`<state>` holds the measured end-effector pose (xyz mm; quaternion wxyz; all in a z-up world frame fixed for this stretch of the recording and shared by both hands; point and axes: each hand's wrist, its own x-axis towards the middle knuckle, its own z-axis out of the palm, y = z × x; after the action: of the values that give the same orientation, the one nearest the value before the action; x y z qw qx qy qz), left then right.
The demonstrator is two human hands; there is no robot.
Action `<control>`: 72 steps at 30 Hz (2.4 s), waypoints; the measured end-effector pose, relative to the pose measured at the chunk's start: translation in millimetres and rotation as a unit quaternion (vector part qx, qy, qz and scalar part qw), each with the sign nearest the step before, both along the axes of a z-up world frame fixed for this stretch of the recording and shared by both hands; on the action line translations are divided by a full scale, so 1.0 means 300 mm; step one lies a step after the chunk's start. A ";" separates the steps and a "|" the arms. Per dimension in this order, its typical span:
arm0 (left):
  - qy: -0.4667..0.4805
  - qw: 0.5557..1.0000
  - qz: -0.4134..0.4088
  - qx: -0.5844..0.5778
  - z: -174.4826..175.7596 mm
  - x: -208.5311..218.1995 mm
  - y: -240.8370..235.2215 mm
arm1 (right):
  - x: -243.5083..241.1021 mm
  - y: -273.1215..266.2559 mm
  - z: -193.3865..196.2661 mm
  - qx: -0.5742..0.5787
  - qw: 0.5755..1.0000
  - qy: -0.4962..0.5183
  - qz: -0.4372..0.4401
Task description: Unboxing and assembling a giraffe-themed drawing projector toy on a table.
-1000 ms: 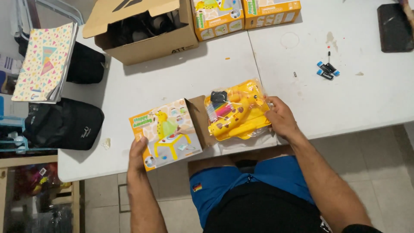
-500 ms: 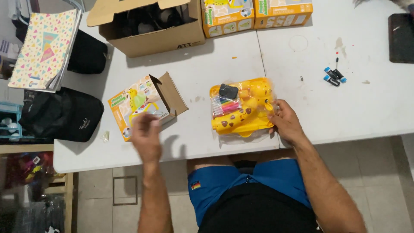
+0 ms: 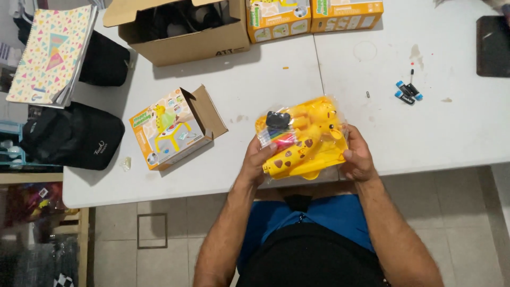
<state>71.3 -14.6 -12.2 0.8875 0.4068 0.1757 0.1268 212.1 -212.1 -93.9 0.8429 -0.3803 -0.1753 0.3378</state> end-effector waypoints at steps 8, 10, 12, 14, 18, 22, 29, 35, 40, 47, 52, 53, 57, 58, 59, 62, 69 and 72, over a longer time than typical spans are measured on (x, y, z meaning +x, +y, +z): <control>0.003 0.997 0.070 -0.043 -0.022 -0.005 0.003 | -0.046 0.023 0.024 0.005 0.998 -0.062 0.022; 0.006 0.997 0.062 -0.047 -0.026 -0.015 0.016 | -0.042 0.007 -0.047 -0.019 0.998 -0.064 0.010; 0.021 0.998 0.039 -0.037 -0.047 -0.031 0.035 | -0.023 -0.011 -0.131 -0.015 0.999 0.023 -0.018; 0.017 0.999 0.025 -0.038 -0.058 -0.034 0.035 | -0.039 0.020 0.007 -0.015 0.999 0.050 -0.004; -0.006 0.999 0.005 -0.052 -0.014 -0.041 -0.004 | -0.099 0.051 0.117 0.003 0.988 0.149 0.027; -0.013 0.999 0.010 -0.040 -0.049 -0.067 0.065 | -0.008 0.015 0.001 -0.077 0.991 0.086 -0.074; -0.010 0.999 -0.030 -0.026 -0.091 -0.132 0.120 | -0.048 0.033 0.106 -0.041 0.997 0.057 0.025; -0.040 0.997 -0.067 -0.016 -0.065 -0.111 0.106 | -0.080 0.096 0.095 0.071 0.984 0.141 0.080; -0.020 0.995 -0.088 0.042 -0.128 -0.133 0.176 | 0.037 0.020 -0.006 0.022 0.994 0.083 -0.067; -0.007 0.997 -0.061 0.055 -0.139 -0.142 0.194 | 0.125 -0.082 -0.055 -0.135 0.960 -0.044 -0.242; -0.002 0.996 -0.058 0.061 -0.120 -0.156 0.199 | 0.144 -0.149 0.002 -0.260 0.893 -0.194 -0.312; 0.009 0.996 -0.061 0.062 -0.116 -0.163 0.202 | 0.134 -0.151 0.039 -0.282 0.861 -0.283 -0.314; 0.027 0.995 -0.079 0.063 -0.179 -0.166 0.218 | 0.079 -0.090 0.181 -0.312 0.763 -0.551 -0.132; 0.028 0.994 -0.083 0.061 -0.189 -0.168 0.214 | 0.069 -0.074 0.156 -0.315 0.763 -0.549 -0.134; 0.034 0.993 -0.093 0.060 -0.199 -0.170 0.209 | 0.058 -0.058 0.131 -0.350 0.751 -0.550 -0.103; 0.033 0.992 -0.101 0.069 -0.203 -0.161 0.211 | 0.110 -0.037 0.082 -0.357 0.758 -0.533 -0.116; 0.046 0.997 -0.050 0.037 -0.262 -0.183 0.223 | 0.178 -0.110 0.085 -0.339 0.787 -0.366 -0.363; 0.059 0.994 -0.084 0.039 -0.275 -0.179 0.254 | 0.154 -0.163 0.078 -0.354 0.878 -0.224 -0.232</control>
<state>17.7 61.5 -94.8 0.8663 0.4615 0.1880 0.0346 258.4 -260.9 -70.6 0.6446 -0.7485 -0.1348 0.0781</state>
